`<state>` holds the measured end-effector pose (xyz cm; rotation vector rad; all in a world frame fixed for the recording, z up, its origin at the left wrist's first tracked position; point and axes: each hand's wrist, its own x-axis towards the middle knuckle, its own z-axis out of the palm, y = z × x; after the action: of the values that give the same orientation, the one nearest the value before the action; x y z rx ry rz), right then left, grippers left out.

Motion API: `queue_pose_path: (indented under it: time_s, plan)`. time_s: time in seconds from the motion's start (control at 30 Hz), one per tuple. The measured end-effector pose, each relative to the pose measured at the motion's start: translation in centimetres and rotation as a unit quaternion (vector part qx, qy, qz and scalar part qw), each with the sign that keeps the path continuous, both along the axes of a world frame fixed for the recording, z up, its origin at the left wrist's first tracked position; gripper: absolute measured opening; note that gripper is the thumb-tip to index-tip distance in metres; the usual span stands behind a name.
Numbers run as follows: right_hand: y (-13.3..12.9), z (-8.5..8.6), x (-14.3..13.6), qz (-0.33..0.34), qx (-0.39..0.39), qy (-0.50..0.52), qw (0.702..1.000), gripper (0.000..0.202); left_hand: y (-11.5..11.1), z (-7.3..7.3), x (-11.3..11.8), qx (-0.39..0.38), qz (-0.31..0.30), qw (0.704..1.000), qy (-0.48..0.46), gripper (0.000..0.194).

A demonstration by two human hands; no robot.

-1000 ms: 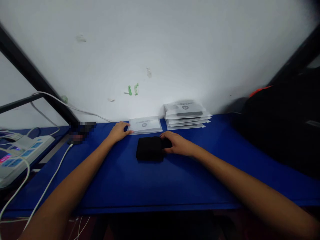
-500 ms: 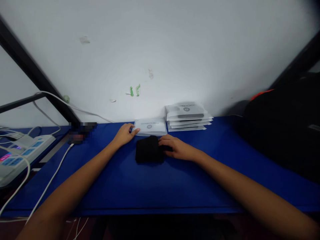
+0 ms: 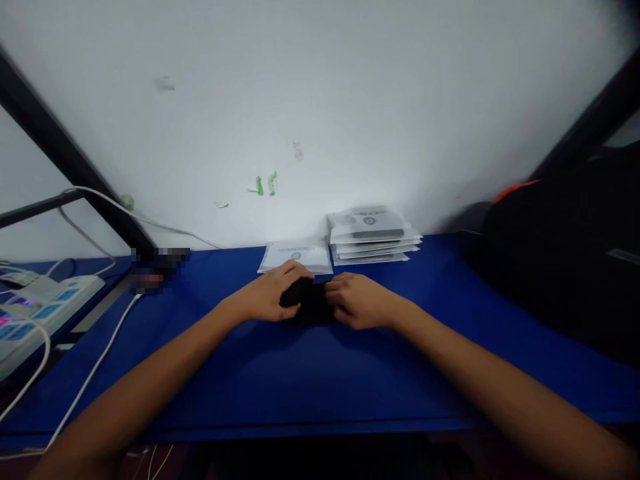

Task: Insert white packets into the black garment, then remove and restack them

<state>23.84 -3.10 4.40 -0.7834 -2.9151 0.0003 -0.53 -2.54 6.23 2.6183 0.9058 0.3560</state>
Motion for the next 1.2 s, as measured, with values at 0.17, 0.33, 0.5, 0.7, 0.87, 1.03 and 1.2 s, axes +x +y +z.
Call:
queue_pose_path:
  time_s: [0.17, 0.33, 0.5, 0.7, 0.87, 1.03, 1.2]
  plan:
    - [0.8, 0.5, 1.3, -0.083, 0.015, -0.037, 0.996, 0.016, 1.3, 0.9, -2.0, -0.018, 0.047, 0.997, 0.058, 0.087]
    - [0.9, 0.3, 1.4, -0.095, 0.012, -0.049, 0.994, 0.013, 1.7, -1.2, -1.5, 0.017, 0.057, 0.991, 0.116, 0.075]
    - [1.0, 0.3, 1.5, -0.098, 0.007, -0.057, 0.994, 0.010, 2.1, -0.9, -1.7, -0.008, 0.062, 0.992, 0.108, 0.074]
    - [1.2, 0.2, 1.6, -0.106, 0.004, -0.069, 0.992, 0.011, 3.5, 1.5, -4.9, -0.083, 0.071, 0.989, 0.104, 0.054]
    - [1.2, 0.3, 1.7, -0.103, -0.004, -0.063, 0.993, 0.010, 5.2, 2.4, -8.2, -0.140, 0.169, 0.968, 0.121, 0.063]
    - [1.1, 0.5, 1.9, -0.102, -0.021, -0.053, 0.993, 0.026, 6.2, 1.9, -9.1, -0.155, 0.249, 0.938, 0.186, 0.071]
    - [1.2, 0.5, 1.8, -0.107, -0.033, -0.046, 0.993, 0.043, 6.2, 1.9, -8.9, -0.179, 0.245, 0.935, 0.184, 0.071]
